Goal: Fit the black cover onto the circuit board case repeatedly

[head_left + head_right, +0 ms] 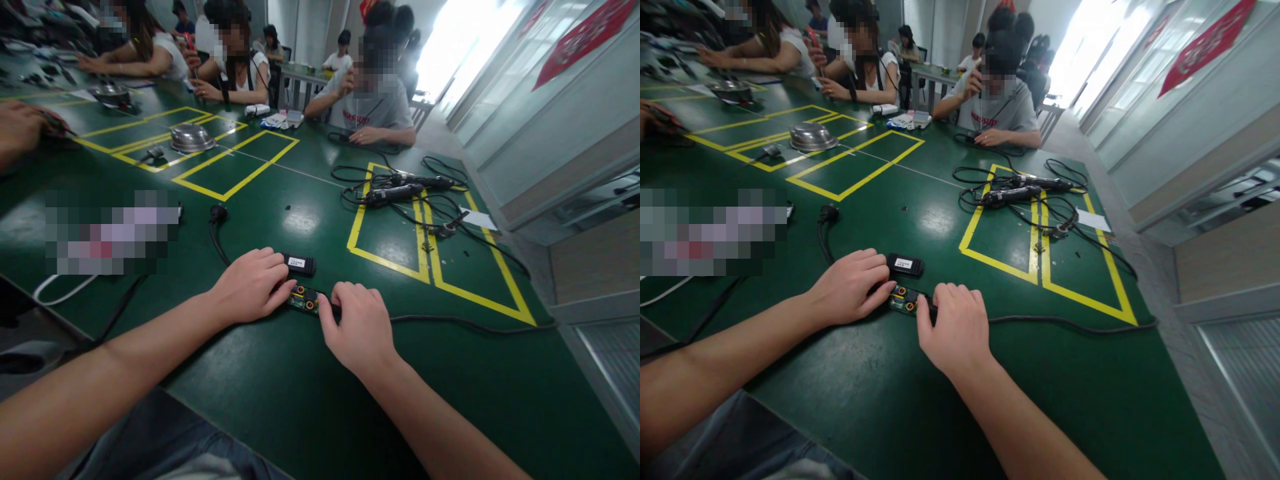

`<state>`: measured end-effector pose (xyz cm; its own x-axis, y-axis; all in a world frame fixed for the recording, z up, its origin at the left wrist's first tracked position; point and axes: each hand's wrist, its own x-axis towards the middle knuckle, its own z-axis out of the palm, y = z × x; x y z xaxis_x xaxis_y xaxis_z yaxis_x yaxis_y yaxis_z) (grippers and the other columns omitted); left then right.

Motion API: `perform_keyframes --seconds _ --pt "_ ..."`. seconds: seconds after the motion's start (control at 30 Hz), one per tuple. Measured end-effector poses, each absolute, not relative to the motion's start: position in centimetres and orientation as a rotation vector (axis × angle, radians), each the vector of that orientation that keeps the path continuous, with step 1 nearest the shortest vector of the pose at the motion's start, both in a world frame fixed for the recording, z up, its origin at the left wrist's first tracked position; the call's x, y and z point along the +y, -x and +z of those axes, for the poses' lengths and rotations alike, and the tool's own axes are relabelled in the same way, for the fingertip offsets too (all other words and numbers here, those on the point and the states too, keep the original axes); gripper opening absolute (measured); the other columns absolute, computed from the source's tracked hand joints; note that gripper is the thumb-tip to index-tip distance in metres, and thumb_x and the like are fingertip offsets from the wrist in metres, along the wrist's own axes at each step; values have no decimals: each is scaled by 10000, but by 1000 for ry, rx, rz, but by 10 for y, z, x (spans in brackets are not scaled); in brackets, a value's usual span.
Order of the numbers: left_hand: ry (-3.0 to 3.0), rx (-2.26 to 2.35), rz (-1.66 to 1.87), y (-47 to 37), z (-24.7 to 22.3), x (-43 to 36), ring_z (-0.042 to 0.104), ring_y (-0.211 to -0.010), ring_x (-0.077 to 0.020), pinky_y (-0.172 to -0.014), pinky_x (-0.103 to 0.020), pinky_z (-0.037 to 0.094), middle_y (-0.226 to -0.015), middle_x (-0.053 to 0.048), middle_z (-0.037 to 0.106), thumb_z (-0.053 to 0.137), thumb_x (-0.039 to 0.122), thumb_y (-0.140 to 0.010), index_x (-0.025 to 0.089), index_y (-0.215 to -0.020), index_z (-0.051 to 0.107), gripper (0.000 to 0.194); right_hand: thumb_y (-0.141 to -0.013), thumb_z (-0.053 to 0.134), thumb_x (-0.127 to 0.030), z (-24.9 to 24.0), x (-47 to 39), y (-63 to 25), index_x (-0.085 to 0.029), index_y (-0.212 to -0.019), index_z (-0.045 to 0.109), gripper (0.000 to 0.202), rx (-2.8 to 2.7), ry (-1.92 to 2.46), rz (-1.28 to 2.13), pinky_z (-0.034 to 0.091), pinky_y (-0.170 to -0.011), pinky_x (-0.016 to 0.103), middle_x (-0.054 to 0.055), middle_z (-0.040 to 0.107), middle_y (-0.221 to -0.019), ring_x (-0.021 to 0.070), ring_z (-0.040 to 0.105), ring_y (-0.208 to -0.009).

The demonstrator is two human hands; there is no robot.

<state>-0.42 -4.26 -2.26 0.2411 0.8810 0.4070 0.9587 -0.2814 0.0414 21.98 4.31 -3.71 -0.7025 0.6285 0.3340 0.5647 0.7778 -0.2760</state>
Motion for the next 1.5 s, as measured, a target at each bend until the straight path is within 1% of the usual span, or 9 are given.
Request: perform_keyframes --seconds 0.2,0.37,0.67,0.8,0.93,1.1,1.2,1.33,1.5 --pt "2307 -1734 -556 4 -20 -44 521 -710 -204 -678 -376 435 -773 -59 630 397 290 -1121 205 -769 613 422 -1091 403 -311 -36 45 -220 -260 -757 466 344 -2531 876 273 295 -733 377 22 571 -699 211 521 -677" --pt "2355 -1751 -564 5 -21 -44 534 -718 -209 -686 -378 454 -789 -60 642 374 272 -1129 200 -771 621 441 -1097 363 -255 -38 47 -220 -244 -812 551 342 -2554 881 241 301 -744 372 27 606 -708 216 551 -678" --pt "2350 -1923 -526 3 -22 -42 583 -783 -225 -723 -365 494 -811 -63 647 484 270 -1092 193 -788 659 359 -1072 456 -224 -41 48 -219 -227 -875 632 265 -2550 920 205 315 -800 374 37 675 -781 225 594 -762" --pt "2174 -1994 -720 3 -21 -44 637 -973 -284 -858 -442 564 -1085 -130 708 633 355 -1018 174 -955 704 204 -1054 498 -223 -42 48 -218 -226 -886 645 223 -2529 928 196 312 -814 385 42 696 -827 232 598 -810" --pt "2145 -2098 -889 7 -26 -38 636 -1294 -347 -1105 -551 531 -1413 -167 697 682 356 -993 169 -1310 696 368 -1064 479 -227 -43 49 -219 -222 -934 663 225 -2507 923 244 321 -830 387 46 706 -846 231 603 -818" --pt "2163 -2229 -927 11 -30 -35 705 -1159 -304 -1044 -522 569 -1262 -100 784 654 341 -1020 225 -1338 710 343 -1083 413 -244 -43 51 -219 -219 -992 682 285 -2474 924 351 336 -831 394 60 726 -882 242 631 -834" --pt "2225 -1987 -980 8 -27 -42 681 -1126 -286 -1007 -485 579 -1239 -125 750 553 312 -1073 212 -1305 721 304 -1095 364 -267 -42 52 -220 -220 -1021 681 329 -2440 921 455 353 -824 391 62 735 -885 241 648 -822" --pt "2493 -1570 -881 3 -23 -50 675 -1047 -263 -940 -434 595 -1209 -138 729 477 245 -1081 176 -1424 633 383 -1112 309 -315 -39 53 -222 -221 -1074 678 383 -2380 905 589 378 -804 377 47 725 -840 228 641 -764" --pt "2616 -1484 -658 -1 -17 -49 676 -1032 -266 -922 -418 606 -1187 -152 726 462 220 -1080 140 -1375 642 355 -1119 294 -336 -38 53 -222 -229 -1007 677 413 -2398 871 588 377 -817 380 48 727 -846 228 647 -784"
